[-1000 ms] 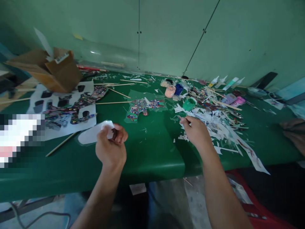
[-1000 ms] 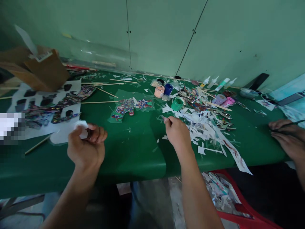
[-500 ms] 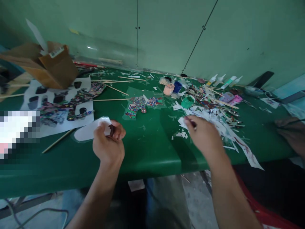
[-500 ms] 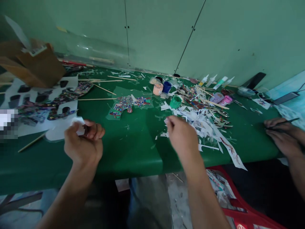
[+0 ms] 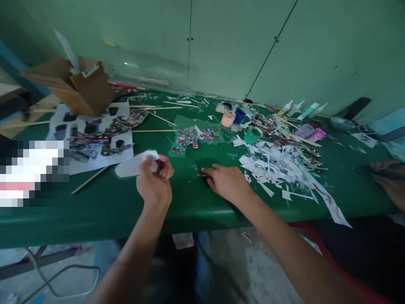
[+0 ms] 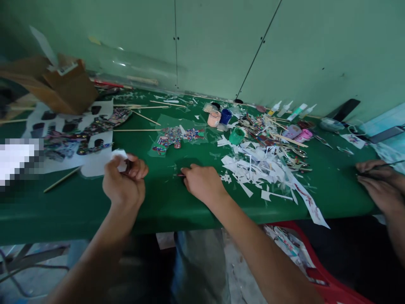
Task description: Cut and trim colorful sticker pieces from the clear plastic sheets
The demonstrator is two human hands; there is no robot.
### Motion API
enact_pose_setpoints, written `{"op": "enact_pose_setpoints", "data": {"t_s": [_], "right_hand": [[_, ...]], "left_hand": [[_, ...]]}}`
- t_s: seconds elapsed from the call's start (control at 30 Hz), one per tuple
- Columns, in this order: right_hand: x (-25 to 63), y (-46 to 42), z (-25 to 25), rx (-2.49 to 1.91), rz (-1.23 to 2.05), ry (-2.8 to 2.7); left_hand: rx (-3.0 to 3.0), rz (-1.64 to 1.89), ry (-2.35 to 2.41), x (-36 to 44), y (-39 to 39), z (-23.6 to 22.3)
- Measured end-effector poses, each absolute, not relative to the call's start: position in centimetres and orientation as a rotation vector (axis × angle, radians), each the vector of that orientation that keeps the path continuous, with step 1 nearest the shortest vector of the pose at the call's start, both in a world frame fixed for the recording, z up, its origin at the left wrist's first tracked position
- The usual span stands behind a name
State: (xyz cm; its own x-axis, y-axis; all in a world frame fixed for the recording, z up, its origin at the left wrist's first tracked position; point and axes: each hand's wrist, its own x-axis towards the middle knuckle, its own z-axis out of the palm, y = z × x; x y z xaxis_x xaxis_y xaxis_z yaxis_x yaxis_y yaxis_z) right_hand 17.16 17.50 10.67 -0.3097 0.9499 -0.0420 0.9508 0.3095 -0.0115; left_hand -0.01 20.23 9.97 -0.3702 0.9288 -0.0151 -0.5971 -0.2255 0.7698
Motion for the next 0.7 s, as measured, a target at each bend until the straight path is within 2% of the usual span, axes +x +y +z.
{"op": "enact_pose_setpoints", "data": {"t_s": [0.17,0.43,0.7], "right_hand": [[17.9,16.9,9.9,2.043,-0.078,2.546],[17.4,16.9,8.6,2.100,-0.125,2.732],[15.5,18.4,8.6,2.122,-0.127,2.670]], "left_hand": [[0.559,1.822,0.842,-0.2,20.1,9.8],[0.550,1.806,0.856,-0.2,20.0,9.9],[0.511,1.799,0.855,-0.3,20.1,9.8]]}}
